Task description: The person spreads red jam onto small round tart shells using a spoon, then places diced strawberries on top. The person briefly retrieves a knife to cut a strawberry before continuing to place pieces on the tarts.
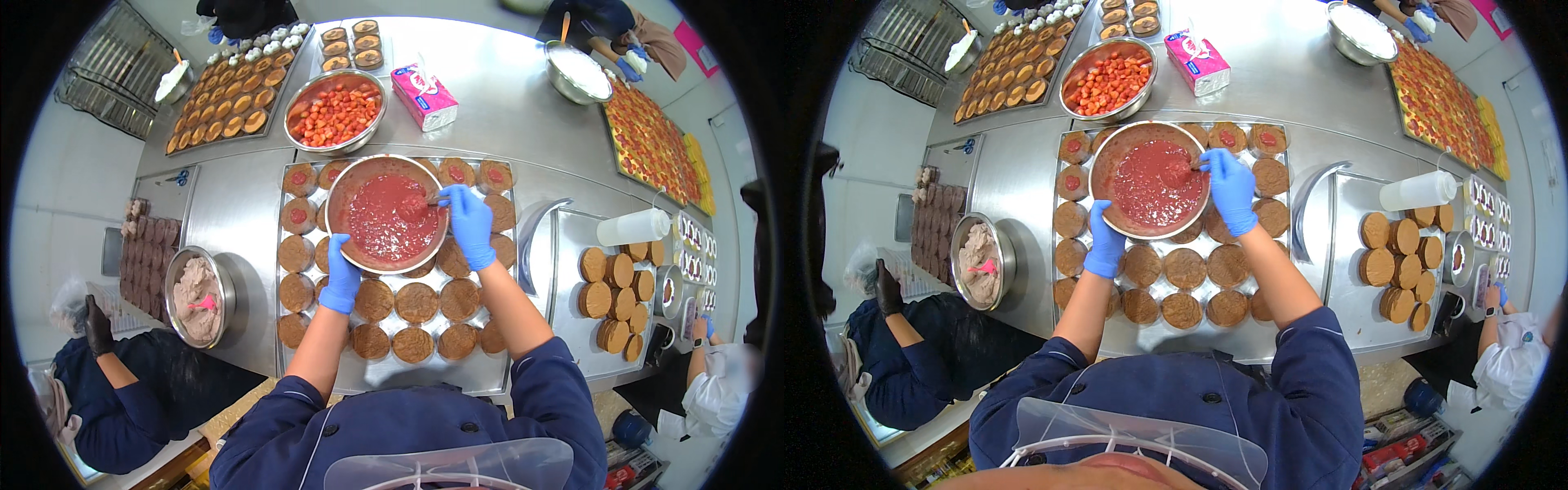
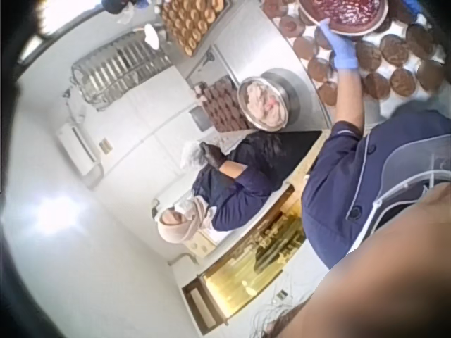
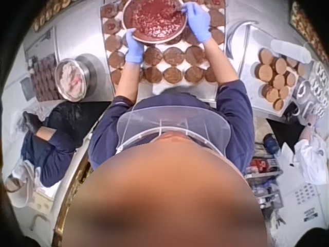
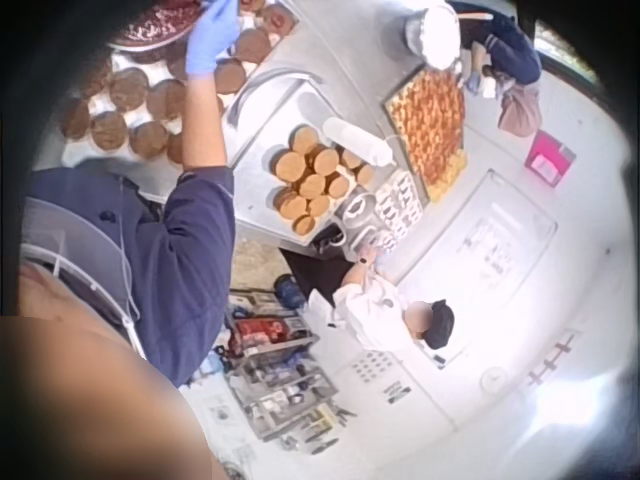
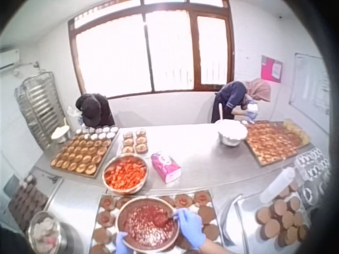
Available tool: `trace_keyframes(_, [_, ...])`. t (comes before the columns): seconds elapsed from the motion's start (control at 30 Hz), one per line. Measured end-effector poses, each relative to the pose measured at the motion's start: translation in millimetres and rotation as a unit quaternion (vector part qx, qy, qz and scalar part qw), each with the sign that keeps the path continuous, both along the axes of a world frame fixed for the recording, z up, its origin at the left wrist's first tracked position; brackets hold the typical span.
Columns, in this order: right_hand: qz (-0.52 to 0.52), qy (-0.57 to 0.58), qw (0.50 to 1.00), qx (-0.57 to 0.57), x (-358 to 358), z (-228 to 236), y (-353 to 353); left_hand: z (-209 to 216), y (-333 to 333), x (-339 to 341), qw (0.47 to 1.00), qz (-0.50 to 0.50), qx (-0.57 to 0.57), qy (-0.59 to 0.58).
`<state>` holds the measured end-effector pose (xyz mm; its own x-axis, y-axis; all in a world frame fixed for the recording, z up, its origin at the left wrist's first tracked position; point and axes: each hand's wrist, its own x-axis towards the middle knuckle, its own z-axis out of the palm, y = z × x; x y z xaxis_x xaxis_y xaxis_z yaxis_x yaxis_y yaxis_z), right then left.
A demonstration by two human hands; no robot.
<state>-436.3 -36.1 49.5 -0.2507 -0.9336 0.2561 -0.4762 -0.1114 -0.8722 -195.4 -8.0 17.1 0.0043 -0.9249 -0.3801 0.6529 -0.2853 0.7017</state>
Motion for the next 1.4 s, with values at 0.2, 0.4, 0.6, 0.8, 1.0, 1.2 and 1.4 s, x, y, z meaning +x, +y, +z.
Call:
trace_keyframes(0.2, [-0.027, -0.265, 0.962, 0.059, -35.2, -1.2, 7.1, 1.2, -9.8, -17.2, 0.997, -0.025, 0.077, 0.019])
trace_keyframes(0.4, [-0.059, -0.335, 0.939, 0.055, -67.6, 1.4, 14.5, -12.6, -19.6, -17.4, 0.999, -0.014, 0.014, 0.049])
trace_keyframes(0.6, [-0.101, -0.105, 0.989, -0.033, -76.9, -46.0, 25.2, -14.5, -25.7, 14.3, 0.999, -0.005, 0.002, 0.037])
trace_keyframes(0.8, [-0.060, 0.271, 0.956, -0.093, -76.5, -70.0, 44.6, -5.1, -18.9, 19.4, 1.000, 0.011, 0.007, 0.006])
trace_keyframes(1.0, [-0.077, 0.199, 0.973, -0.086, -75.1, -68.1, 45.8, -11.3, -14.4, 17.2, 1.000, -0.011, 0.002, 0.019])
trace_keyframes(1.2, [-0.146, -0.185, 0.972, 0.000, -82.5, -37.3, 42.6, -19.0, -17.3, 8.6, 1.000, -0.013, 0.015, -0.003])
trace_keyframes(1.4, [-0.010, 0.033, 0.997, -0.072, -64.4, 13.0, 31.3, -9.2, -12.1, -22.3, 0.997, -0.076, 0.000, 0.001])
